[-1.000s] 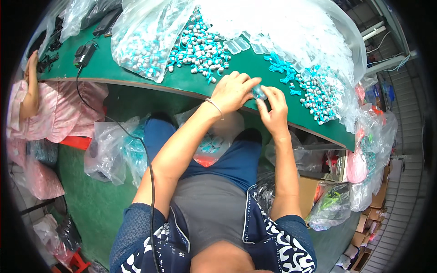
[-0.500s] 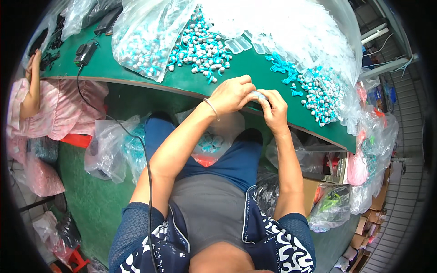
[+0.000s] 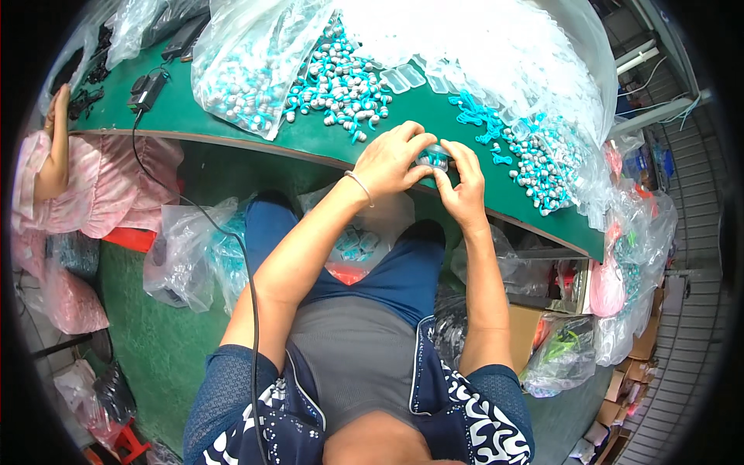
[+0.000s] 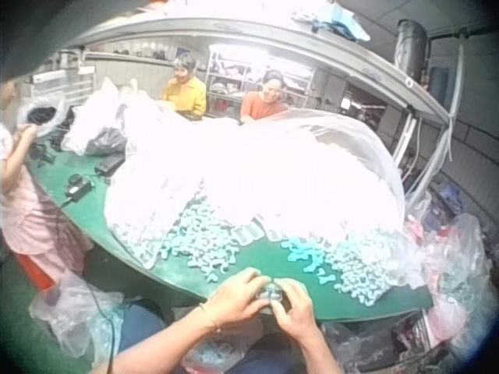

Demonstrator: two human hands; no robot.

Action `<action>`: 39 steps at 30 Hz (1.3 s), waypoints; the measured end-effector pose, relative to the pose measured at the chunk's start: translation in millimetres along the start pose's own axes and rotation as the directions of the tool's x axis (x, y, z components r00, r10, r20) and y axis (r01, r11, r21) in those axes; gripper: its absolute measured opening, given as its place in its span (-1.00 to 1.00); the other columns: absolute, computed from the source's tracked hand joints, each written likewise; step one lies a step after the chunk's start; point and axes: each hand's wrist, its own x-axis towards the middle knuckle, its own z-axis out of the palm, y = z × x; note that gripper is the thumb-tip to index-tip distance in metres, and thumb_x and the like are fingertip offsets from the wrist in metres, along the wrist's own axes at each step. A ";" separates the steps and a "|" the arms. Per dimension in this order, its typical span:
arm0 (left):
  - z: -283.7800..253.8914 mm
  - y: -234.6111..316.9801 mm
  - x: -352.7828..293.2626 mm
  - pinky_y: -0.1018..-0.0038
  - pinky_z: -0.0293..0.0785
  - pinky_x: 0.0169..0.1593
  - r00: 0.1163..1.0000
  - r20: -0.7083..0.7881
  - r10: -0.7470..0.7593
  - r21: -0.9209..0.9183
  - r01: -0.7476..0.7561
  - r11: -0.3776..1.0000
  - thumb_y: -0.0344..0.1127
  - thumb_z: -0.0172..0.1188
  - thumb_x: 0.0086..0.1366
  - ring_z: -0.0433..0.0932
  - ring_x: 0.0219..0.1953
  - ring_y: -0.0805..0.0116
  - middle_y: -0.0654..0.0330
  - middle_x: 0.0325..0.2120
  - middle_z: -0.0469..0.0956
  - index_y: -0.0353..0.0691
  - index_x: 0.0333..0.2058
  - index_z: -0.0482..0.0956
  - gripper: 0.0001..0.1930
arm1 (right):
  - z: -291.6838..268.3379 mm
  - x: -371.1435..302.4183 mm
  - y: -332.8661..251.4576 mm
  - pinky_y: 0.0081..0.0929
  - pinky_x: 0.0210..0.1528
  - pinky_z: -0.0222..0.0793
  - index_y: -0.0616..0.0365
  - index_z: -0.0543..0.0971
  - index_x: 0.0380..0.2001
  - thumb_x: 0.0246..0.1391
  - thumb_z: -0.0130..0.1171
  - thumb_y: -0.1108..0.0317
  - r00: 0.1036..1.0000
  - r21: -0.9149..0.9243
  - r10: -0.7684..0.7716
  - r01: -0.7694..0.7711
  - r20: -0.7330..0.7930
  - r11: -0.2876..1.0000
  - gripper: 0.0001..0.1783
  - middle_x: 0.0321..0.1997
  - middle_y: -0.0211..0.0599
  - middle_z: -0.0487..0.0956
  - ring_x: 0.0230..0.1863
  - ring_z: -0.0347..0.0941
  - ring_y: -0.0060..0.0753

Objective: Packaging small blue and white toy parts or components into small clear plastic boxes.

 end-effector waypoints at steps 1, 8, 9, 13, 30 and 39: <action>0.5 -0.5 -0.6 0.23 0.52 -0.11 1.000 -0.004 0.004 0.006 -0.004 1.000 -0.22 0.39 0.08 0.53 -0.14 0.00 0.00 -0.10 0.45 -0.22 0.01 0.50 -0.49 | -0.3 -0.2 -1.6 -0.29 0.02 0.42 0.17 0.53 0.04 -0.08 0.29 0.54 1.000 0.022 0.022 -0.022 -0.008 1.000 -0.49 0.05 -0.09 0.52 0.04 0.46 -0.09; -1.5 1.2 -0.8 0.24 0.51 -0.05 1.000 -0.021 0.013 0.001 -0.013 1.000 -0.32 0.37 0.04 0.52 -0.09 -0.01 -0.02 -0.06 0.45 -0.20 0.07 0.46 -0.44 | -3.1 -4.0 -1.8 -0.39 -0.07 0.46 0.16 0.54 0.02 -0.01 0.27 0.55 0.990 0.045 0.057 -0.051 -0.130 0.998 -0.55 0.05 -0.12 0.51 0.02 0.48 -0.19; -2.4 2.2 -0.2 0.25 0.51 -0.06 0.999 -0.032 0.009 -0.023 -0.010 1.000 -0.34 0.37 0.04 0.53 -0.10 0.00 -0.03 -0.06 0.45 -0.20 0.07 0.46 -0.43 | -3.8 -5.0 -1.4 -0.40 -0.08 0.45 0.16 0.54 0.01 0.00 0.27 0.55 0.986 0.026 0.041 -0.037 -0.163 0.999 -0.56 0.05 -0.13 0.51 0.02 0.48 -0.19; -6.1 7.1 2.1 0.28 0.51 -0.10 0.996 -0.080 -0.047 -0.161 0.034 0.986 -0.39 0.34 0.03 0.53 -0.16 0.04 -0.01 -0.10 0.45 -0.19 0.02 0.48 -0.49 | -7.9 -7.3 -2.9 -0.30 -0.09 0.37 0.13 0.62 -0.26 -0.05 0.28 0.53 0.976 -0.162 -0.025 -0.011 -0.216 0.987 -0.78 -0.22 -0.25 0.57 -0.13 0.48 -0.20; 5.2 15.2 2.9 0.22 0.50 -0.30 0.989 -0.091 -0.119 0.120 0.129 0.984 -0.25 0.37 0.07 0.59 -0.34 0.06 0.14 -0.40 0.54 -0.17 -0.34 0.64 -0.80 | -8.1 12.7 -20.0 -0.21 -0.18 0.21 0.00 0.65 -0.46 -0.09 0.37 0.24 0.991 -0.445 0.124 -0.090 0.047 0.891 -0.86 -0.43 -0.42 0.56 -0.31 0.52 -0.28; 13.6 26.5 3.2 0.17 0.48 -0.34 0.966 -0.161 -0.204 0.178 0.232 0.956 -0.26 0.35 0.08 0.57 -0.40 0.05 0.13 -0.44 0.51 -0.15 -0.35 0.59 -0.81 | -13.0 11.5 -14.1 -0.56 -0.46 0.41 0.15 0.65 -0.47 -0.12 0.32 0.45 0.933 0.002 0.308 -0.313 -0.189 0.950 -0.92 -0.49 -0.34 0.55 -0.54 0.46 -0.51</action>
